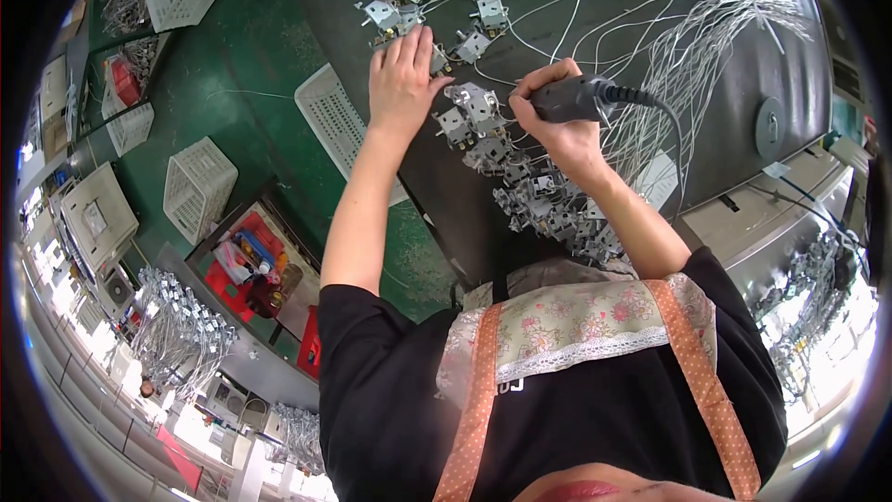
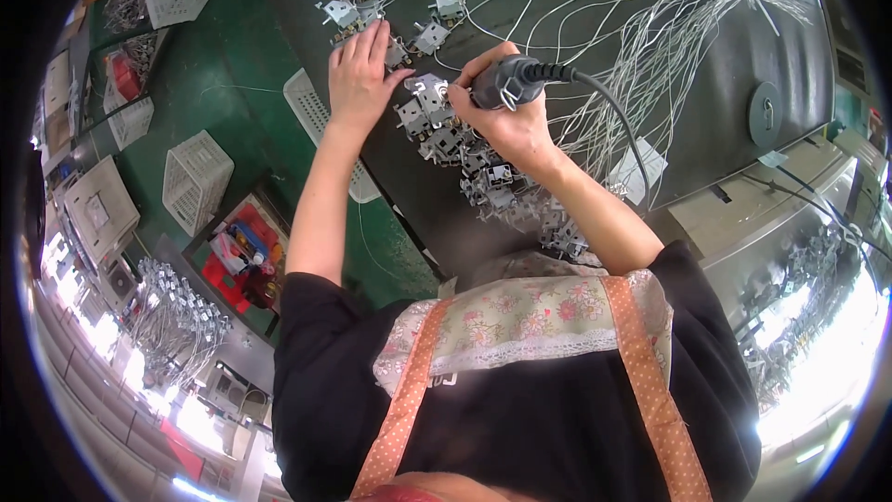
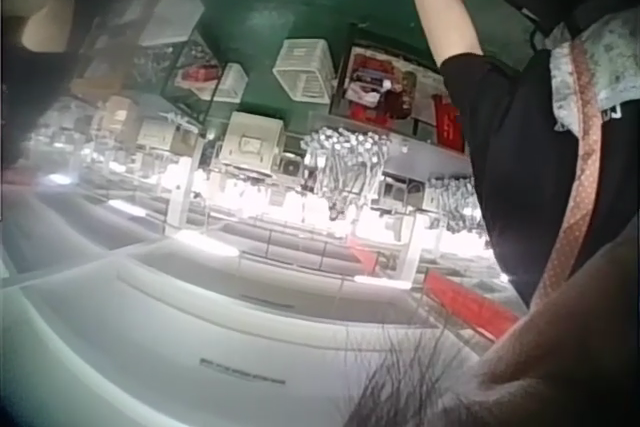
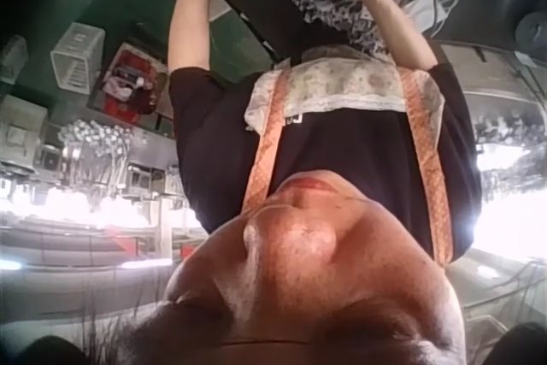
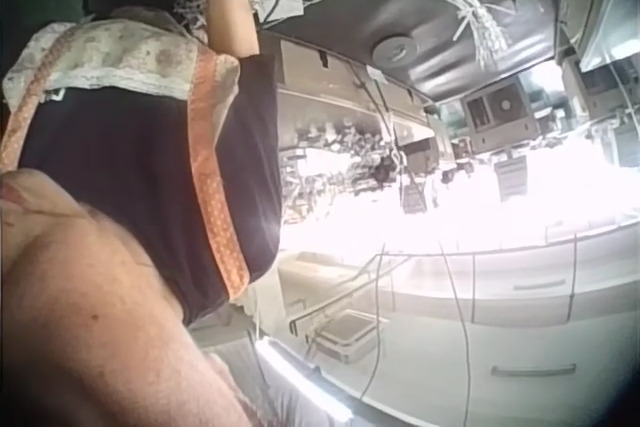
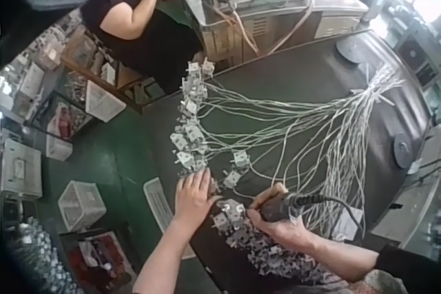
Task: The person picks up a metal component from a pile, holds it against a wire, and joins them using a handheld tool. After repeating this process for several components, the person gathers the finished wire assembly and moves it to the side of the table.
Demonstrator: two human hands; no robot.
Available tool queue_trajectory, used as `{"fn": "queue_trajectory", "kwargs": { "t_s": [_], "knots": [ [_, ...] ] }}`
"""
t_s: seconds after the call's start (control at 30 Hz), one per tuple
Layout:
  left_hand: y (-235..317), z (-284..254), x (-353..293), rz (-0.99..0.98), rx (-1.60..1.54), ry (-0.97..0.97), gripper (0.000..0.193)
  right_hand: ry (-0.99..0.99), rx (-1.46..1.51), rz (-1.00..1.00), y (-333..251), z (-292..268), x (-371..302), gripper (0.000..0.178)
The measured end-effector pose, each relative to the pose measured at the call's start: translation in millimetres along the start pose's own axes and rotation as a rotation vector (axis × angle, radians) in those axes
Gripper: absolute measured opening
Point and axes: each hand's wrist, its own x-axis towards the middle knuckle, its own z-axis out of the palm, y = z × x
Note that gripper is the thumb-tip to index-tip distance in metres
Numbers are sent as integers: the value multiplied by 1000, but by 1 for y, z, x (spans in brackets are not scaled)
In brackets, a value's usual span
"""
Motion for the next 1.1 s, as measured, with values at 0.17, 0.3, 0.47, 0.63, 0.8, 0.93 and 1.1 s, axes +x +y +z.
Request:
{"fn": "queue_trajectory", "kwargs": {
  "t_s": [0.17, 0.3, 0.47, 0.63, 0.8, 0.93, 1.1],
  "knots": [
    [-18, 12, 6, 234, 130, 74, 53, 10, 22, -3, 4, -1, -1, 25],
    [-10, -2, 4, 200, -186, 9, 30, 15, 6, -28, 4, -5, 1, 25],
    [36, -24, -18, -60, -568, 2, 26, 53, 79, -64, -16, -4, -1, 26],
    [53, -23, -32, -137, -758, 148, 37, -21, 278, -289, -42, -1, 1, 31],
    [54, -23, -35, -186, -834, 169, 37, -86, 219, -272, -39, 2, 1, 31],
    [56, -21, -36, -189, -873, 171, 36, -88, 220, -272, -35, 1, -2, 30],
    [56, -20, -39, -189, -861, 192, 35, -104, 228, -322, -41, 1, -2, 29]
  ]
}}
